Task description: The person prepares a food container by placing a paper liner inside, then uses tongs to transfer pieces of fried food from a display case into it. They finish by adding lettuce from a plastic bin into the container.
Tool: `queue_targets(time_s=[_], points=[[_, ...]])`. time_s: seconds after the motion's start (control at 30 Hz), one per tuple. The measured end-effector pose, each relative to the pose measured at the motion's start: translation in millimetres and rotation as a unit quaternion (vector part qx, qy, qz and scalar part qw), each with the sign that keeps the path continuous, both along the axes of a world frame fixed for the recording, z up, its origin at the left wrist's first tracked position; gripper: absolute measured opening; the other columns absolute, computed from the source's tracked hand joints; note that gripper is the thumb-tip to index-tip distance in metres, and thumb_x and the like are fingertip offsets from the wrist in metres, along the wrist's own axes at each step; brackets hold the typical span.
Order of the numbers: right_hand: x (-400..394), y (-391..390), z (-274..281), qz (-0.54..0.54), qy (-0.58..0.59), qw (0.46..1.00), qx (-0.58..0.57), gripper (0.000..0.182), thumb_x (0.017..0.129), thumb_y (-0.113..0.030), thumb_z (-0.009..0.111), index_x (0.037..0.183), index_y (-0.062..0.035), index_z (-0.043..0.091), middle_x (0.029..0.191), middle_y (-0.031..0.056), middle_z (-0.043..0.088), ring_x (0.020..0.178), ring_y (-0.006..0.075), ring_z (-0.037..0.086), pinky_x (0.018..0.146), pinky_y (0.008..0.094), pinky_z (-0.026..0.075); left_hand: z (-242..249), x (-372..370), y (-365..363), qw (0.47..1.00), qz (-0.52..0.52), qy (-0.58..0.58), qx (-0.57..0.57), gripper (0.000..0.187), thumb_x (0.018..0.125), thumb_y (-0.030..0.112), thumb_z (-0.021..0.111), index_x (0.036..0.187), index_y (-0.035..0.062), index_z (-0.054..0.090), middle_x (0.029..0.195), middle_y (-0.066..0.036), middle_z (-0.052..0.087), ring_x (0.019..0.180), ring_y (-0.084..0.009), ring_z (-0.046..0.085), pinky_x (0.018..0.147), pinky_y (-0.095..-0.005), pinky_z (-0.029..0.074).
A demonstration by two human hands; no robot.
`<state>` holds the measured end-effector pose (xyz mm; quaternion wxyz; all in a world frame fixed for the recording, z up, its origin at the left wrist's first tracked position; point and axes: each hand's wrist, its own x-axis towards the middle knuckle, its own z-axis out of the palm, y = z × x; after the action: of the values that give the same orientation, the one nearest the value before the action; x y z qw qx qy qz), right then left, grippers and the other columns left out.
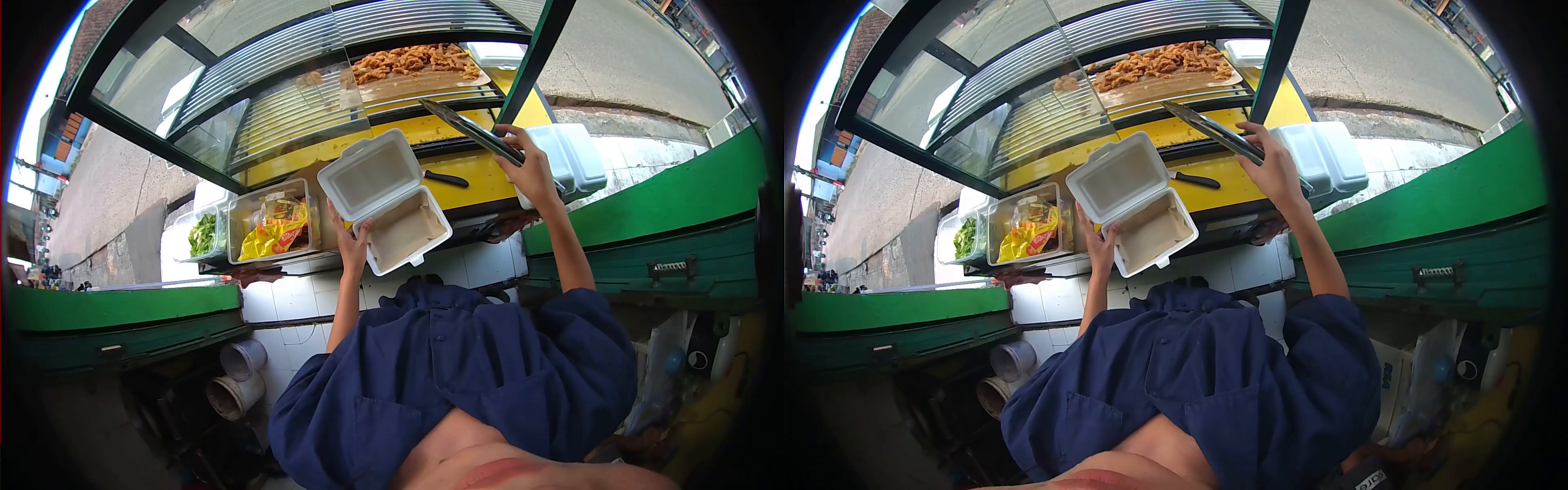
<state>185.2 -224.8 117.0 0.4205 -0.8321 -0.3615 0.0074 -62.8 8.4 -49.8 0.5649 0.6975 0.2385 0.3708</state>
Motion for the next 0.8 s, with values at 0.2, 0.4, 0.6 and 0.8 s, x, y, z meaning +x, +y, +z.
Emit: queue_targets(time_s=[0.2,0.4,0.6,0.8], points=[[38.8,88.7,6.4,0.007,-0.219,0.972,-0.087,0.060,0.075,-0.011,0.069,0.131,-0.0131,0.046,0.109,0.0115,0.063,0.103,0.0281,0.060,0.089,0.0407,0.046,3.3,0.7,-3.9,0.998,-0.030,-0.009,-0.061,0.095,0.084,-0.003,0.062,0.150,0.0187,-0.003,0.137,-0.015,0.042,0.102,-0.0180,0.056,0.086,-0.0310,0.050],[71.1,163.2,-14.6,0.031,-0.354,0.921,-0.162,0.067,0.072,-0.009,0.067,0.135,-0.0130,0.043,0.100,0.0110,0.062,0.097,0.0267,0.060,0.082,0.0402,0.046,5.3,1.1,-1.7,0.998,-0.039,-0.018,-0.054,0.094,0.084,-0.004,0.062,0.150,0.0177,-0.001,0.135,-0.015,0.044,0.097,-0.0174,0.058,0.083,-0.0300,0.051],[72.7,208.2,-5.0,0.086,-0.257,0.944,-0.190,0.071,0.074,-0.013,0.065,0.139,-0.0124,0.038,0.104,0.0144,0.062,0.100,0.0307,0.059,0.083,0.0450,0.045,-0.2,-0.2,5.4,0.998,-0.023,-0.021,-0.046,0.094,0.083,-0.005,0.061,0.150,0.0175,-0.001,0.138,-0.015,0.041,0.098,-0.0170,0.058,0.082,-0.0301,0.051],[97.4,284.6,-47.2,0.110,-0.238,0.959,-0.111,0.071,0.071,-0.026,0.071,0.135,-0.0127,0.043,0.095,0.0167,0.065,0.090,0.0335,0.063,0.080,0.0448,0.050,0.1,-3.0,8.3,0.999,-0.009,-0.014,-0.045,0.096,0.082,-0.008,0.061,0.150,0.0176,0.000,0.144,-0.014,0.033,0.101,-0.0166,0.057,0.081,-0.0292,0.051]])
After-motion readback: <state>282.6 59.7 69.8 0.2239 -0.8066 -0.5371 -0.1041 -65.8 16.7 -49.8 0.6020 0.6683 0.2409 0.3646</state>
